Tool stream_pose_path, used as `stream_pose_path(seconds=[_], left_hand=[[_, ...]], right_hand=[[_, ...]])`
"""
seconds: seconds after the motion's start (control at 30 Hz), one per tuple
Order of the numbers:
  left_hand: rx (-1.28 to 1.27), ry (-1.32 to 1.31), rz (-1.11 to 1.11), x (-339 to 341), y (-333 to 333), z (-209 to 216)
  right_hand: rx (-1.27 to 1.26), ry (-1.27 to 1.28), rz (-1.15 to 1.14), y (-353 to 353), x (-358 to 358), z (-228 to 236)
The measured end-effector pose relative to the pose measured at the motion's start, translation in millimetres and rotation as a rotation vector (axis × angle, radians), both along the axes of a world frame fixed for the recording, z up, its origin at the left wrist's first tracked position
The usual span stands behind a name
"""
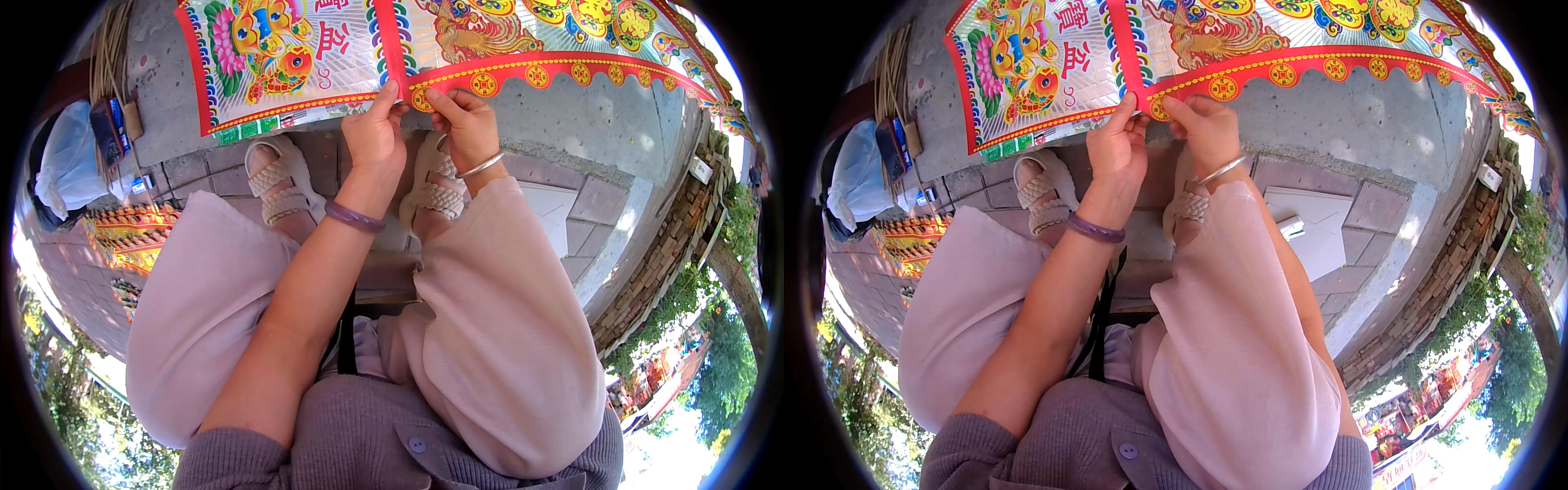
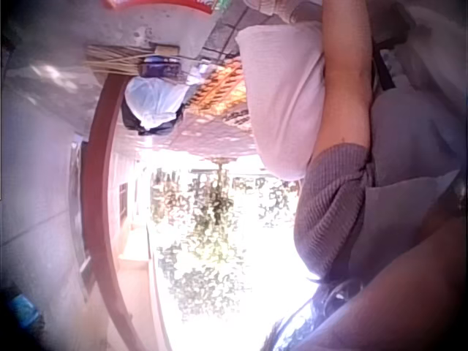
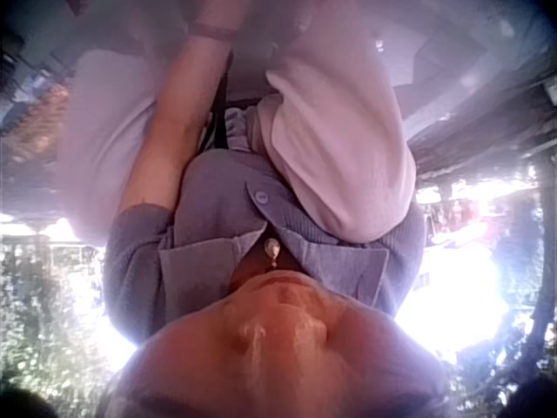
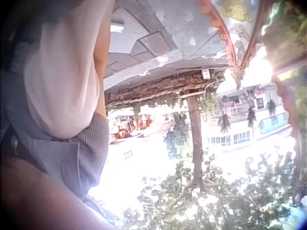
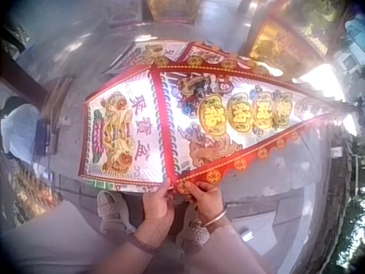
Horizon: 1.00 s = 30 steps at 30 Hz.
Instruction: The person assembles decorative paper lanterns by folding the edges of printed paper sheets and stapling multiple sections together using a stapler. They work on the pavement, handling various finished and unfinished lantern components.
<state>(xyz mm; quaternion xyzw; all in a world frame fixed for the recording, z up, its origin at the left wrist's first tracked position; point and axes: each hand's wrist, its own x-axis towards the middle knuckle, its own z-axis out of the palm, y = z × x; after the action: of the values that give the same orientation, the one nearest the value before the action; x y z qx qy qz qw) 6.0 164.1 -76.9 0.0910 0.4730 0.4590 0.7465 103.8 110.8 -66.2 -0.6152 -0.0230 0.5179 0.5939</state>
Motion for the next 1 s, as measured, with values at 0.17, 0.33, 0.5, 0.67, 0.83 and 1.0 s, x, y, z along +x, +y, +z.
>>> stream_pose_path(seconds=[0.17,0.33,0.5,0.67,0.83,1.0], left_hand=[[0.001,0.008,-0.009,-1,1,-1],[-0.007,0.027,-0.026,-1,0,1],[-0.011,0.022,-0.058,-3,1,-1],[-0.069,-0.045,-0.210,-12,0,-8],[-0.012,-0.012,-0.298,-13,0,-8],[0.001,0.077,-0.311,-2,-2,-9]], right_hand=[[0.027,-0.010,-0.002,-1,0,-6],[0.001,-0.002,0.001,0,0,-2],[0.010,0.000,-0.002,0,0,-3],[0.003,-0.014,-0.025,2,-3,-3],[-0.020,-0.036,-0.013,2,-2,-6],[0.010,-0.095,0.044,-11,9,-9]])
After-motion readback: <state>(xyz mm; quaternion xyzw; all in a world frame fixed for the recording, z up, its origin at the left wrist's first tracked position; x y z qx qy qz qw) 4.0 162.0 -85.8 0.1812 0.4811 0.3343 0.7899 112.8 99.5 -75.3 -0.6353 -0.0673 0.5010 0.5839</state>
